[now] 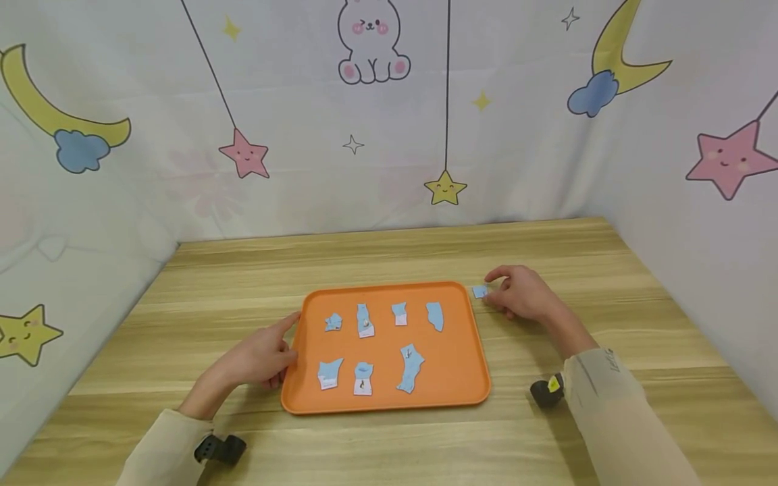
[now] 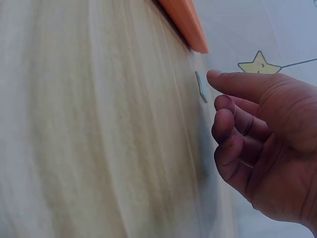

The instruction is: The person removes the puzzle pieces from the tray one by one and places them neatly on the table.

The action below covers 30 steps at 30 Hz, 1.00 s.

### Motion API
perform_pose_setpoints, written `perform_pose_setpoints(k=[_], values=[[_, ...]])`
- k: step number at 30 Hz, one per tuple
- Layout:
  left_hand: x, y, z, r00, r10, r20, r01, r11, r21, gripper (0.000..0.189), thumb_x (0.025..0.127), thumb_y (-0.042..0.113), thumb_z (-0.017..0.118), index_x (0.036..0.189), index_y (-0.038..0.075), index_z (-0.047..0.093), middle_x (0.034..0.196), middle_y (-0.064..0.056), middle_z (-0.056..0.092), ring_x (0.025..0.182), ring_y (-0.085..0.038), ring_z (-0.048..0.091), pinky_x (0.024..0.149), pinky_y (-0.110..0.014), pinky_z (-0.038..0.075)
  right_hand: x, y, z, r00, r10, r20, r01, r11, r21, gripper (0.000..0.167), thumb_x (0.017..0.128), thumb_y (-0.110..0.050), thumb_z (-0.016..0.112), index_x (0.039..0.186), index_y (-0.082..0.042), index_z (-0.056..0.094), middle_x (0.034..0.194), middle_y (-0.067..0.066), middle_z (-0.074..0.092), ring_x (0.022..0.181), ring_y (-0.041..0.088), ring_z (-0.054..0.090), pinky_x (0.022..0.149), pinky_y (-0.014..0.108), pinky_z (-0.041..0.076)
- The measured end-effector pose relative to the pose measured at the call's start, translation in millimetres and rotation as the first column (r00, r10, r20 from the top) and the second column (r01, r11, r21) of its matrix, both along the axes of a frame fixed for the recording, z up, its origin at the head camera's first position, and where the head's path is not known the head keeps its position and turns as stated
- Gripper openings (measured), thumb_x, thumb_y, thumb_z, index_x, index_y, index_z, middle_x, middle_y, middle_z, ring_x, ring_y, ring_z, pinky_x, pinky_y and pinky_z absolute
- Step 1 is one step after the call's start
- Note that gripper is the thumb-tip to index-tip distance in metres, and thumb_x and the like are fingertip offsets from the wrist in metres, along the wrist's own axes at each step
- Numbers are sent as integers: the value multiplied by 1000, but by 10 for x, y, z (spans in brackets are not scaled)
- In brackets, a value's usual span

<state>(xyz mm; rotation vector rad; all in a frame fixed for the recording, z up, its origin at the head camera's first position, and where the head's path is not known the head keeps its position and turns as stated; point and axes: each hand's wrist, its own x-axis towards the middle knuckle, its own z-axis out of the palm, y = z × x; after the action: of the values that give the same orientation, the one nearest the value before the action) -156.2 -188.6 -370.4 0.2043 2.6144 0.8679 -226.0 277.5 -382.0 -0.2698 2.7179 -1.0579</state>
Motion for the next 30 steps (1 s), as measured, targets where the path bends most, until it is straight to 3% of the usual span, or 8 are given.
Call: perform_pose_setpoints(k=[12, 23, 30], values=[[16, 3, 8, 1000, -1, 3, 1, 1000, -4, 80, 96, 3, 56, 168, -2, 20, 59, -6, 61, 44, -15, 57, 44, -28, 49, 214, -123, 132, 997, 5, -71, -5, 1000, -2, 48, 95, -23, 78, 135, 1, 64, 78, 8, 67, 58, 19, 57, 55, 30, 48], [-3, 13, 0, 1000, 0, 3, 0, 1000, -8, 81, 96, 3, 55, 168, -1, 18, 59, -5, 61, 43, -15, 57, 44, -27, 49, 455, -432, 170, 991, 37, -125, -38, 999, -5, 52, 90, -27, 84, 130, 1, 68, 79, 2, 64, 67, 16, 56, 58, 26, 46], [6, 14, 7, 1000, -1, 0, 1, 1000, -11, 80, 97, 3, 55, 168, 0, 19, 58, -6, 60, 43, -15, 57, 44, -28, 50, 604, -677, 207, 988, 89, -128, -80, 994, 70, 49, 87, -30, 86, 125, -2, 70, 80, 0, 60, 70, 15, 55, 60, 25, 46]])
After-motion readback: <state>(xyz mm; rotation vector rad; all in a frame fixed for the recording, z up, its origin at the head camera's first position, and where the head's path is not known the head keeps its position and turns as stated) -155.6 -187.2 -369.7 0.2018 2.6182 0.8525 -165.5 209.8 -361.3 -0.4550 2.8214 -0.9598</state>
